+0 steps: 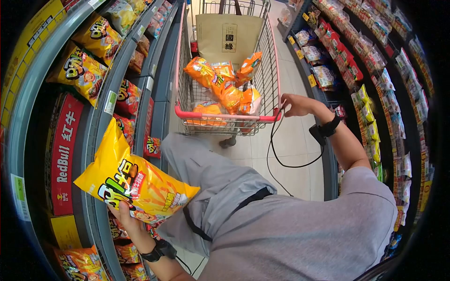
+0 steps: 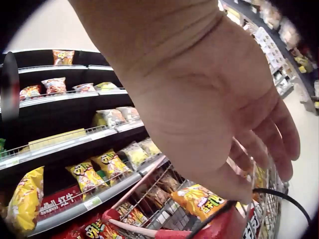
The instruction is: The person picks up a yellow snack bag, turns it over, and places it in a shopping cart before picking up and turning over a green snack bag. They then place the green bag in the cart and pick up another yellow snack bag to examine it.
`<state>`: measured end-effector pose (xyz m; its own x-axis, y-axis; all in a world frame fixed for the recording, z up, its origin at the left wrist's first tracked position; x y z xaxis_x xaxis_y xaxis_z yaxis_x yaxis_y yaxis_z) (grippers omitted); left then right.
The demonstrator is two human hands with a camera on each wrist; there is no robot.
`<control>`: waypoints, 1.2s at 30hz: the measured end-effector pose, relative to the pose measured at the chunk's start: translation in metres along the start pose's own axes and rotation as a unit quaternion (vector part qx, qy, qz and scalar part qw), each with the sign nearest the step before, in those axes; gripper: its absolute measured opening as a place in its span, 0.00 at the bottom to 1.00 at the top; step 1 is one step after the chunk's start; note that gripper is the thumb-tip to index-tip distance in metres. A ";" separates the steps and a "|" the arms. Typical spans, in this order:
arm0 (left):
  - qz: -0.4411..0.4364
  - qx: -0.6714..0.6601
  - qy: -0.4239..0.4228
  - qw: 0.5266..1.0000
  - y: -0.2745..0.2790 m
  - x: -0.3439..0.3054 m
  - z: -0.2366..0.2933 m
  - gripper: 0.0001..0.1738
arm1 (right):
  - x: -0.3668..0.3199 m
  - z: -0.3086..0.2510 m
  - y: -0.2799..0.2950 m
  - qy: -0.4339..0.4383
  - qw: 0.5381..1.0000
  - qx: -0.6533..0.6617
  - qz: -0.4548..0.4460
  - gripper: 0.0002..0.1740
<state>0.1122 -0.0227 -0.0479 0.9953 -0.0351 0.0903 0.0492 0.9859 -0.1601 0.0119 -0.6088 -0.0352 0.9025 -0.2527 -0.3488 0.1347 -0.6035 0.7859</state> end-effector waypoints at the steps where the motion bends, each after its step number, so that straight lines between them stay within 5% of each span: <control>1: 0.004 0.003 0.002 1.000 0.001 -0.001 0.000 0.39 | 0.002 0.002 0.000 -0.059 0.996 0.020 -0.058 0.11; 6: -0.003 0.004 0.021 1.000 0.011 -0.005 -0.007 0.37 | -0.015 0.022 -0.005 -0.189 0.928 0.037 -0.318 0.12; 13: -0.021 0.013 0.011 1.000 0.012 -0.005 -0.017 0.37 | -0.013 -0.030 0.010 -0.233 0.940 -0.115 -0.220 0.19; 16: -0.026 0.018 0.012 0.999 0.007 -0.006 -0.014 0.37 | -0.005 -0.105 0.002 0.043 0.967 -0.033 -0.247 0.18; 18: -0.025 0.047 -0.009 0.999 -0.005 -0.006 -0.008 0.39 | -0.003 -0.162 -0.013 0.150 0.952 0.086 -0.252 0.19; 23: -0.022 0.080 -0.039 0.996 -0.043 0.006 0.015 0.37 | 0.013 -0.270 -0.100 0.318 0.777 0.388 -0.380 0.41; 25: -0.019 0.085 -0.040 0.995 -0.049 0.008 0.027 0.38 | 0.022 -0.310 -0.132 0.353 0.681 0.467 -0.439 0.46; 28: 0.001 0.062 -0.033 0.998 -0.045 0.005 0.040 0.39 | 0.036 -0.349 -0.156 0.308 0.682 0.485 -0.452 0.45; 32: 0.049 0.152 -0.098 0.982 -0.028 -0.007 0.056 0.45 | 0.043 -0.384 -0.188 0.295 0.602 0.529 -0.520 0.37; 34: 0.141 0.195 -0.110 0.964 -0.017 -0.015 0.051 0.44 | 0.054 -0.393 -0.208 0.275 0.629 0.538 -0.490 0.34; 36: 0.262 0.360 -0.113 0.888 -0.007 -0.030 0.056 0.43 | 0.060 -0.404 -0.219 0.280 0.651 0.551 -0.442 0.32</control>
<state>0.0775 -0.0194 0.0060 0.8197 0.4126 0.3972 -0.5628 0.7090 0.4249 0.2015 -0.1863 -0.0218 0.7214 0.6893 0.0665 0.6047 -0.5803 -0.5455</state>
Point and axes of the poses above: each hand's wrist, its own x-axis towards the middle knuckle, its own y-axis out of the back of the hand, z = x × y, the point moved 3 cm from there along x, towards the middle knuckle, and after that the axes turned 12 degrees about x, right-handed, at the moved point
